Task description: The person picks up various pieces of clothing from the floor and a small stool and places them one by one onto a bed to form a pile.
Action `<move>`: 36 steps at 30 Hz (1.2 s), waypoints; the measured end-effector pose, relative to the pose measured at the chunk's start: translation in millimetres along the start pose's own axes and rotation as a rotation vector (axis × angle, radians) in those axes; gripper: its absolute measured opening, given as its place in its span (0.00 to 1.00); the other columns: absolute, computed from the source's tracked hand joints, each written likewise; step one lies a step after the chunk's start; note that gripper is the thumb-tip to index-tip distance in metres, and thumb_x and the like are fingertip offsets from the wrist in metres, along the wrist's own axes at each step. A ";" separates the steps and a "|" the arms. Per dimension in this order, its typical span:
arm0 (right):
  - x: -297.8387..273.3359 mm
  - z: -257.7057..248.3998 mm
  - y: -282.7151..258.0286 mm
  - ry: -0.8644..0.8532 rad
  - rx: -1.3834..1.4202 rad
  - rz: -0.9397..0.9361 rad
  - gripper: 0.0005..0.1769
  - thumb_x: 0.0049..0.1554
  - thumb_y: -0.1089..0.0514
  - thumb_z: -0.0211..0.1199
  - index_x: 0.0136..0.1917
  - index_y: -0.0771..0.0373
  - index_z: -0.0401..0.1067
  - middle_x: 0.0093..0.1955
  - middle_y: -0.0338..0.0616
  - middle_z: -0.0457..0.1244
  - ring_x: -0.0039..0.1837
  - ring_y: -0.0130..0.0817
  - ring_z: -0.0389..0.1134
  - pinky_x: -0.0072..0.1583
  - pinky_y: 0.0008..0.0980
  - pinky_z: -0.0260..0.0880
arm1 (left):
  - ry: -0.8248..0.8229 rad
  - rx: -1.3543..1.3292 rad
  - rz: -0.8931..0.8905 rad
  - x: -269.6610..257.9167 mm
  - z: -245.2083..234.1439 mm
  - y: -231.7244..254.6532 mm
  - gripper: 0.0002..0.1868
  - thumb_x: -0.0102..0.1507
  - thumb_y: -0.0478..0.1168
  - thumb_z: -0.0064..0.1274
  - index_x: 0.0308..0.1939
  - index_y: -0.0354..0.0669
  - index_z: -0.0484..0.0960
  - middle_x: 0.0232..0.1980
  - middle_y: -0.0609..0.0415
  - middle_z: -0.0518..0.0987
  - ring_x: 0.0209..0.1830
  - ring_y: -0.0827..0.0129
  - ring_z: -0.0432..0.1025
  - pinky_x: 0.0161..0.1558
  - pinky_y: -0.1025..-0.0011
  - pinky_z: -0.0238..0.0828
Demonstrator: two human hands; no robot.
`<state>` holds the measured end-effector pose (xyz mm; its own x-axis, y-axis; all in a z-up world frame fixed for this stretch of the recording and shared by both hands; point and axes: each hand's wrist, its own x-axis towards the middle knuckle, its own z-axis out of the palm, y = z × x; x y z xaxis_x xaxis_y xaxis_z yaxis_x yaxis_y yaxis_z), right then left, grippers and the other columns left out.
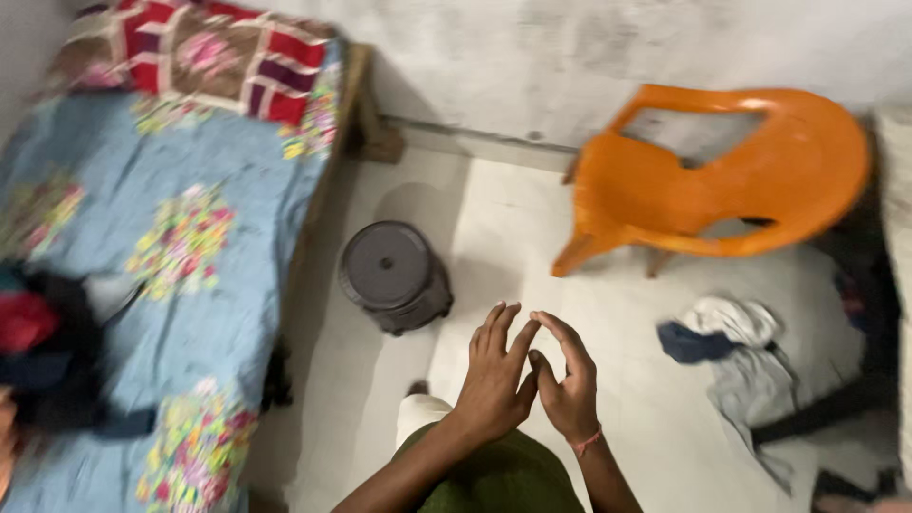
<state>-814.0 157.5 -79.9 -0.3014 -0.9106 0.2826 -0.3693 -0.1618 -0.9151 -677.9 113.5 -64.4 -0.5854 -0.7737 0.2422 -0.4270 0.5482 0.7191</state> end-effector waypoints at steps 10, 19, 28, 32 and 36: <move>-29.3 -88.7 7.7 0.350 -0.195 0.101 0.30 0.54 0.73 0.58 0.70 0.65 0.68 0.72 0.52 0.63 0.75 0.46 0.63 0.74 0.42 0.61 | -0.320 -0.089 0.302 52.1 74.1 44.0 0.41 0.59 0.34 0.58 0.75 0.33 0.60 0.78 0.29 0.53 0.81 0.33 0.44 0.73 0.40 0.44; -20.7 -167.5 37.8 0.479 -0.332 0.116 0.27 0.59 0.67 0.57 0.73 0.65 0.66 0.75 0.54 0.61 0.77 0.49 0.61 0.73 0.41 0.61 | -0.451 -0.210 0.490 125.6 153.6 76.9 0.41 0.59 0.35 0.57 0.74 0.30 0.59 0.79 0.29 0.53 0.81 0.33 0.46 0.74 0.42 0.46; 36.6 -300.5 53.6 0.517 -0.516 0.107 0.25 0.59 0.63 0.61 0.70 0.66 0.68 0.72 0.55 0.62 0.77 0.52 0.61 0.74 0.43 0.61 | -0.453 -0.253 0.669 247.2 234.0 146.1 0.39 0.58 0.41 0.62 0.70 0.34 0.66 0.79 0.31 0.53 0.81 0.34 0.47 0.74 0.43 0.49; 50.5 -335.8 70.2 0.591 -0.546 0.124 0.24 0.61 0.61 0.61 0.70 0.66 0.69 0.73 0.56 0.62 0.79 0.52 0.60 0.76 0.43 0.59 | -0.470 -0.287 0.684 282.6 257.9 171.4 0.34 0.58 0.43 0.64 0.66 0.38 0.72 0.79 0.33 0.54 0.81 0.34 0.47 0.75 0.43 0.50; 59.0 -357.3 89.6 0.634 -0.381 0.214 0.24 0.61 0.61 0.59 0.71 0.67 0.67 0.75 0.58 0.60 0.78 0.53 0.59 0.75 0.45 0.58 | -0.503 -0.277 0.660 307.0 279.6 187.9 0.34 0.56 0.41 0.64 0.66 0.38 0.73 0.79 0.34 0.54 0.81 0.34 0.47 0.74 0.44 0.51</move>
<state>-1179.0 225.2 -42.5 -0.8044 -0.4963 0.3264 -0.4886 0.2402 -0.8388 -1130.6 67.8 -37.0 -0.9163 -0.0575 0.3964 0.2517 0.6872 0.6815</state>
